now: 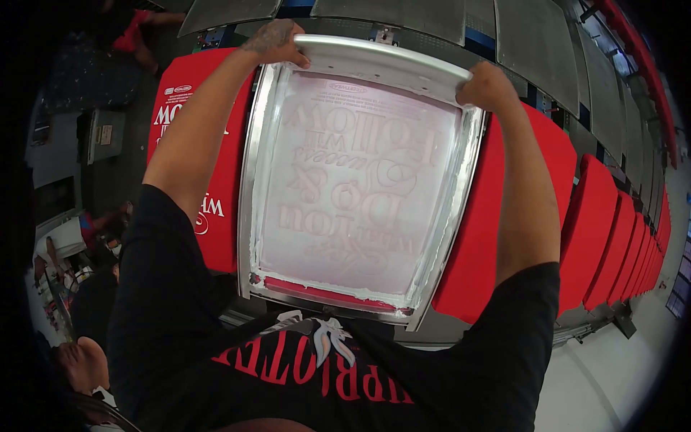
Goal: Screen printing white ink onto red t-shirts using a manual screen press station.
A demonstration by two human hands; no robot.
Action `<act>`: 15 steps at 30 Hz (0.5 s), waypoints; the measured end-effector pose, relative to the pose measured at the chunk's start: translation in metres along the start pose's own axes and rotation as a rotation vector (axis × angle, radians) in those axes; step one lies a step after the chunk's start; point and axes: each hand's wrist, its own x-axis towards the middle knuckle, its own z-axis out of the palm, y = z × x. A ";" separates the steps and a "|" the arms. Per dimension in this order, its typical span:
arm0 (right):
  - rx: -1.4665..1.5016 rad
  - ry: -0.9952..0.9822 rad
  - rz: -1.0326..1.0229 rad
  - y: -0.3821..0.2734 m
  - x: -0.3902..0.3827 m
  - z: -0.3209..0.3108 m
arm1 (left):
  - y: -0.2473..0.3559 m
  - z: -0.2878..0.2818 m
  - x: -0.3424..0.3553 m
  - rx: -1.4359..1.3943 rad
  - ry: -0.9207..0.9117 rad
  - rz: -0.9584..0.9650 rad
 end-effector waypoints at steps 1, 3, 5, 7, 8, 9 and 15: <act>0.001 -0.001 -0.005 -0.005 -0.003 -0.013 | 0.002 -0.009 0.001 0.002 0.001 -0.005; -0.025 0.044 -0.015 -0.011 -0.010 -0.035 | 0.005 -0.025 0.003 -0.057 -0.020 -0.043; -0.005 0.078 0.006 -0.007 -0.007 -0.035 | 0.010 -0.028 0.006 -0.012 0.008 -0.066; -0.017 0.122 -0.005 -0.007 -0.003 -0.022 | 0.003 -0.014 0.006 0.135 0.137 -0.012; -0.048 0.139 -0.011 -0.009 0.003 -0.008 | -0.008 0.005 0.001 0.205 0.232 -0.014; -0.071 0.161 -0.010 -0.006 0.007 0.005 | 0.001 0.011 0.001 0.354 0.155 -0.092; -0.185 0.327 -0.079 -0.013 -0.032 0.022 | 0.036 0.053 -0.101 0.091 0.504 -0.060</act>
